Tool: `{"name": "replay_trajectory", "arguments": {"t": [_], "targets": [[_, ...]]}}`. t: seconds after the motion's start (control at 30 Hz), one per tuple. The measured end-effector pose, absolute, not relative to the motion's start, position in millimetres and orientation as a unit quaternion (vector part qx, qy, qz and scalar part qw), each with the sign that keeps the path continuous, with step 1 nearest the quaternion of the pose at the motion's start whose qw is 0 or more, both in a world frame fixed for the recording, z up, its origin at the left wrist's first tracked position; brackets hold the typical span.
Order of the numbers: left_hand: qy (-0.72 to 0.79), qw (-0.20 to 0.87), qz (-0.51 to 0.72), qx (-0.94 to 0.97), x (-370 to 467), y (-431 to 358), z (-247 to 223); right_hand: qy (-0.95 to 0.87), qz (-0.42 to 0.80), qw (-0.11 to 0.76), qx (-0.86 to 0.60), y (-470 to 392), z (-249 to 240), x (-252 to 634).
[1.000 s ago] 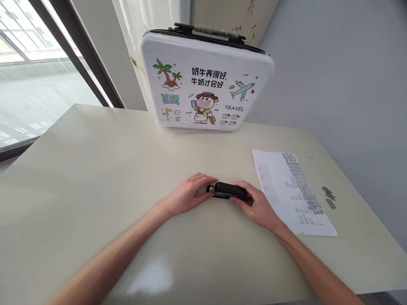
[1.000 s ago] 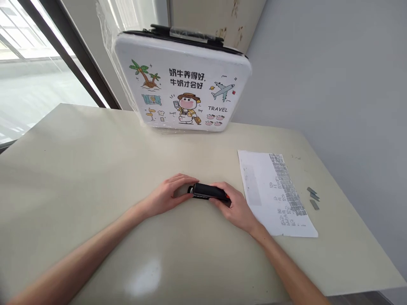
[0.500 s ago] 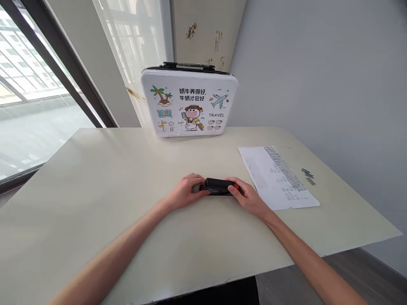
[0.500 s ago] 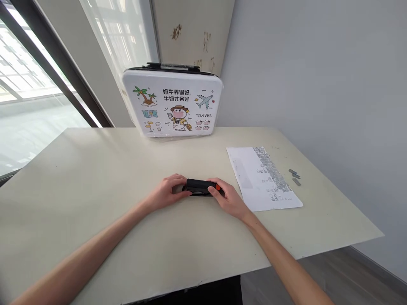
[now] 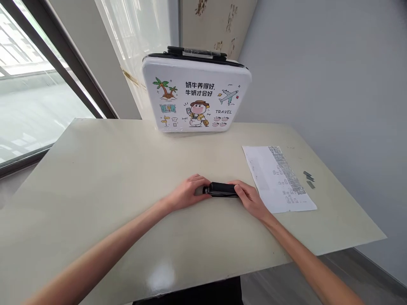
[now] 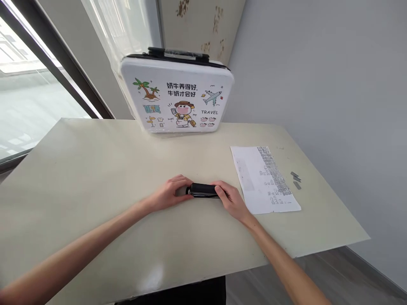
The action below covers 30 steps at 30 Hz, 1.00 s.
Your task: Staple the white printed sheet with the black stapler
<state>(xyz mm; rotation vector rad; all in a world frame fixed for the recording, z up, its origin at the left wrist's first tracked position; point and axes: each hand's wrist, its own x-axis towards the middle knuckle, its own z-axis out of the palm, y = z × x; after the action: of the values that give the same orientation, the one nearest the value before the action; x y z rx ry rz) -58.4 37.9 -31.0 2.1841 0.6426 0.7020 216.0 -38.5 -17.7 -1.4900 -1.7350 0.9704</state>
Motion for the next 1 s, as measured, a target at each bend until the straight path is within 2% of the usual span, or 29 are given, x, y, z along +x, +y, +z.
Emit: {"name": "replay_trajectory", "arguments": {"t": [0.43, 0.73, 1.0], "targets": [[0.281, 0.373, 0.227, 0.855, -109, 8, -15, -0.651, 0.327, 0.353, -0.587, -55, -18, 200], [0.3, 0.339, 0.21, 0.867, -131, -25, -18, -0.607, 0.338, 0.415, -0.588, -81, -28, 175], [0.286, 0.298, 0.261, 0.873, -141, -24, -26, -0.613, 0.331, 0.418, -0.583, -99, -25, 126]]}}
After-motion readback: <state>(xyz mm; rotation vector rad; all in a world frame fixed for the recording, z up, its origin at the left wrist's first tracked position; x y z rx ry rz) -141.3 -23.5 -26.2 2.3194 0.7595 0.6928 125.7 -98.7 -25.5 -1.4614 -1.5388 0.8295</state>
